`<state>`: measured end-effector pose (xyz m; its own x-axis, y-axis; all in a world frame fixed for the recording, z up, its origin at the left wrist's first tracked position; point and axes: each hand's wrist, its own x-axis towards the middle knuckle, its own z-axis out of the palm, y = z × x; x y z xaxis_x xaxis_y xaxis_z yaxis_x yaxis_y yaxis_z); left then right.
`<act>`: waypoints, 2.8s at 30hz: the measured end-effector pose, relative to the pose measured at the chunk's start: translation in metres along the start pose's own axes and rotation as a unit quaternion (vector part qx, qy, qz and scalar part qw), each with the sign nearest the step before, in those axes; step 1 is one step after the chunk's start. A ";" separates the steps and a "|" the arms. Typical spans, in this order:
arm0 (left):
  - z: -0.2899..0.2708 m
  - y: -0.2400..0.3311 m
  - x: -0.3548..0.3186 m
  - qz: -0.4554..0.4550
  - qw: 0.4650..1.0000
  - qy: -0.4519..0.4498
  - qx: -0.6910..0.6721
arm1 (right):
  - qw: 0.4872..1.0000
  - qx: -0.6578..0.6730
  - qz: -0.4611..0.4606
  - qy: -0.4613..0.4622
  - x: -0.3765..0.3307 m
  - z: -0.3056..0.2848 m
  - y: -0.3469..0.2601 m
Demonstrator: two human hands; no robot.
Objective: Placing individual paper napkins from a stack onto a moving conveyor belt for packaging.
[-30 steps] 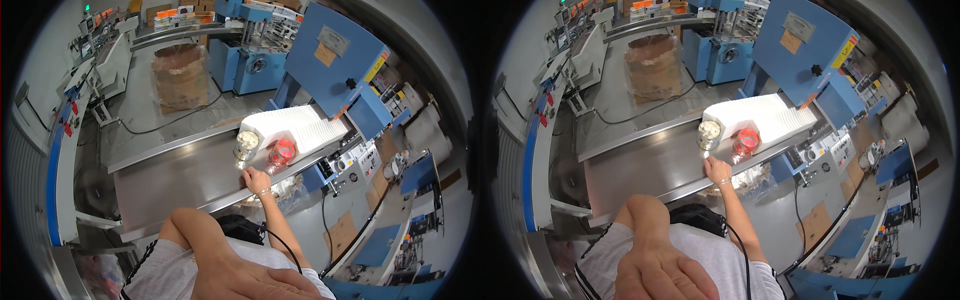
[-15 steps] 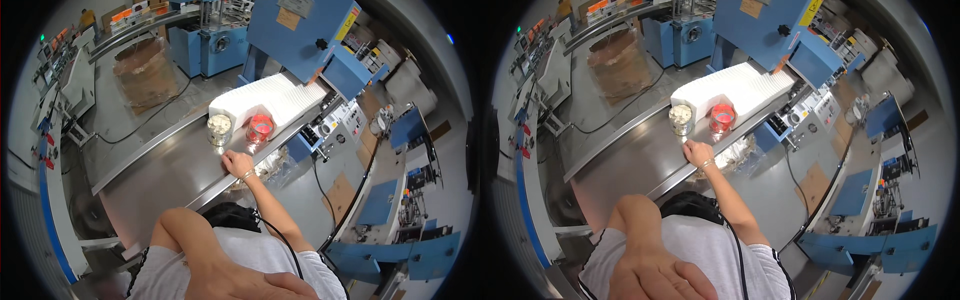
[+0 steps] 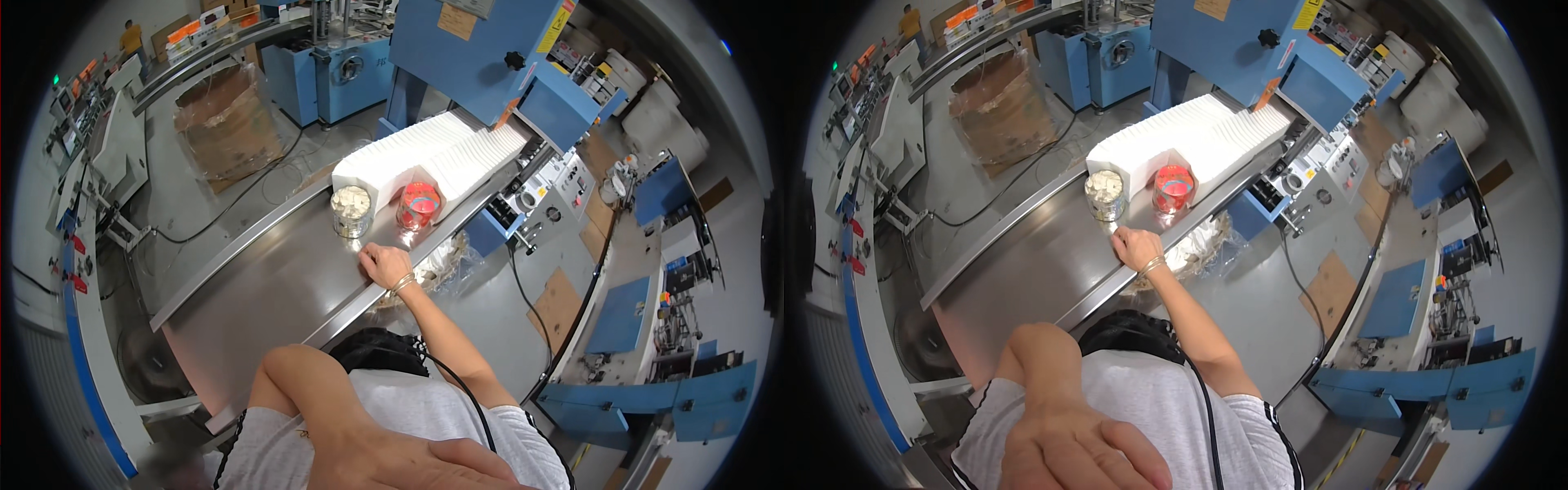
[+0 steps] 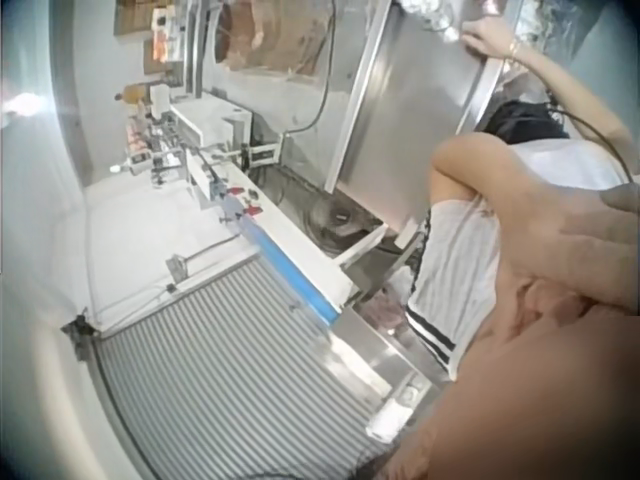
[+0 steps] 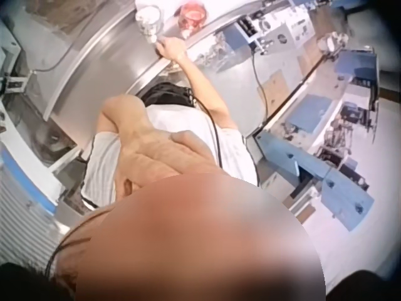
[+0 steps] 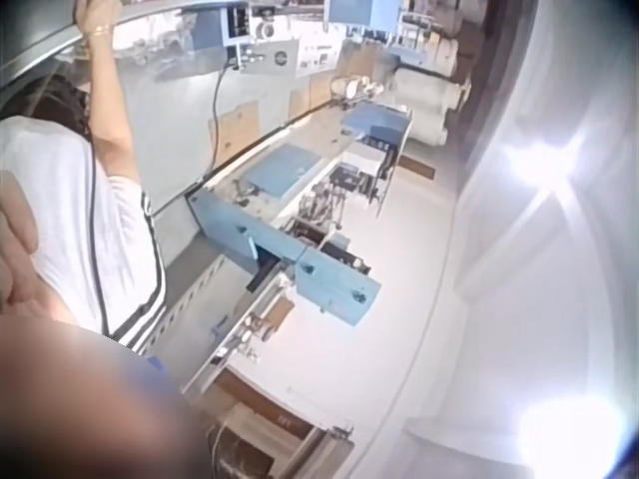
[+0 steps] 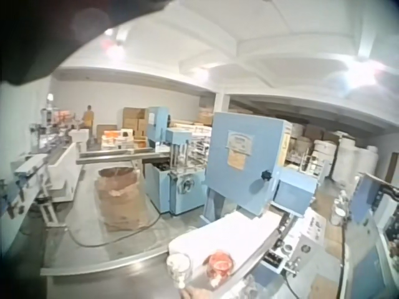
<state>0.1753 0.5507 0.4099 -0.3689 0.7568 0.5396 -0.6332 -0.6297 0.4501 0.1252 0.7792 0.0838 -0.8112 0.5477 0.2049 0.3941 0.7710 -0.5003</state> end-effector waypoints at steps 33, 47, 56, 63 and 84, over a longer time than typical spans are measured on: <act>-0.053 -0.022 0.016 -0.192 0.805 -0.559 0.053 | 1.000 0.022 -0.007 0.020 0.002 -0.003 -0.002; -0.335 -0.077 -0.023 0.133 0.488 0.084 0.859 | 1.000 0.027 0.000 0.011 -0.001 -0.007 0.004; -0.435 -0.038 -0.059 0.010 0.575 0.373 0.728 | 1.000 0.025 -0.005 0.010 -0.001 -0.009 0.000; -0.440 -0.061 -0.065 -0.105 0.705 0.384 0.586 | 1.000 0.009 -0.009 0.026 -0.001 -0.006 0.001; -0.441 -0.066 -0.061 -0.146 0.739 0.362 0.549 | 0.994 -0.041 -0.069 0.070 0.017 -0.006 0.037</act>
<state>-0.0608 0.6233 0.0332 -0.8449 0.5334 -0.0389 0.0289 0.1182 0.9926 0.1289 0.8187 0.0737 -0.7944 0.4698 0.3849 0.3214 0.8629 -0.3900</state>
